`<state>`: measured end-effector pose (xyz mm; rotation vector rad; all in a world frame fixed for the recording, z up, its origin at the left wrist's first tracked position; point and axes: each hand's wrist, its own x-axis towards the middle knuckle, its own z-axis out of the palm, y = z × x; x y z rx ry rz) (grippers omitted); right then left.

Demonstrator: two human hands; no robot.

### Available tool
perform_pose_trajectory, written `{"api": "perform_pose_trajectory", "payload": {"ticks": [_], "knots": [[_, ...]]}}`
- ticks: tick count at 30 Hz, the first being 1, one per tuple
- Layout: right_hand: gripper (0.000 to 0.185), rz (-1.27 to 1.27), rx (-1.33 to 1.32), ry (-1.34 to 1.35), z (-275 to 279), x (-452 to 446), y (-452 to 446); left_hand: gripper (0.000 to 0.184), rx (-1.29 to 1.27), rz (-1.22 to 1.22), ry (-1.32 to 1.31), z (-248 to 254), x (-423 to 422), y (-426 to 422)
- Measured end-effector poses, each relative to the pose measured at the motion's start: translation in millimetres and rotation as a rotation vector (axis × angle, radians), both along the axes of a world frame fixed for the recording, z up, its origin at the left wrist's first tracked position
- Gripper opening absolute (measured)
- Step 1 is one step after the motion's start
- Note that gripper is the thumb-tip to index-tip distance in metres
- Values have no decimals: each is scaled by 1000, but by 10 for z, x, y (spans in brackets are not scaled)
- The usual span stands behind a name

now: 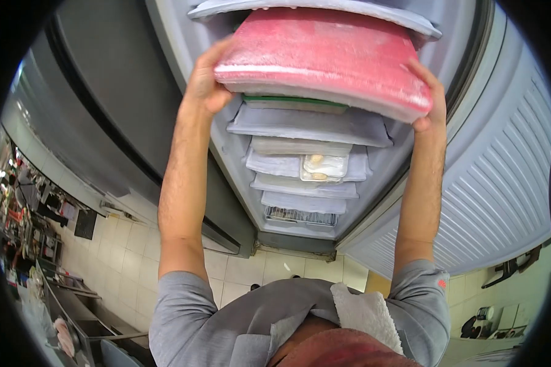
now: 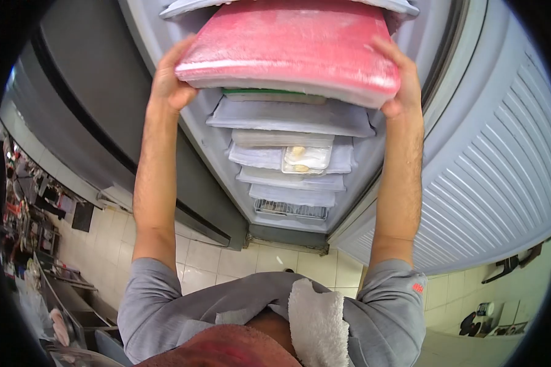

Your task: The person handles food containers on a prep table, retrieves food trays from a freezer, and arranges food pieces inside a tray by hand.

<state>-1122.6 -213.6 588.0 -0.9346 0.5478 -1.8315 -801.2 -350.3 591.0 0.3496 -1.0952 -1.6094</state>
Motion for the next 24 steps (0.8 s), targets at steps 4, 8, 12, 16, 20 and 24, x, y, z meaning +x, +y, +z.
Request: {"api": "perform_pose_trajectory", "payload": {"ticks": [4, 8, 12, 16, 20, 24], "knots": [[47, -149, -66, 55, -38, 342, 269, 42, -41, 4, -69, 14, 115, 373], [42, -266, -48, 26, 29, 533, 783, 45, -56, -85, -86, 51, 400, 735], [41, -763, -288, 808, -486, 259, 1224, 47, -70, -161, 19, -144, 817, 1346], [41, -974, -406, 1085, -782, 762, 1723, 56, -79, -72, 14, -552, 1507, 2106], [43, -821, -308, 930, -1176, 1423, 2029, 69, -170, -14, -25, -1061, 2356, 2896], [50, -533, 140, 619, -1614, 2216, 2305, 83, -37, 130, -178, -1287, 3259, 3893]]}}
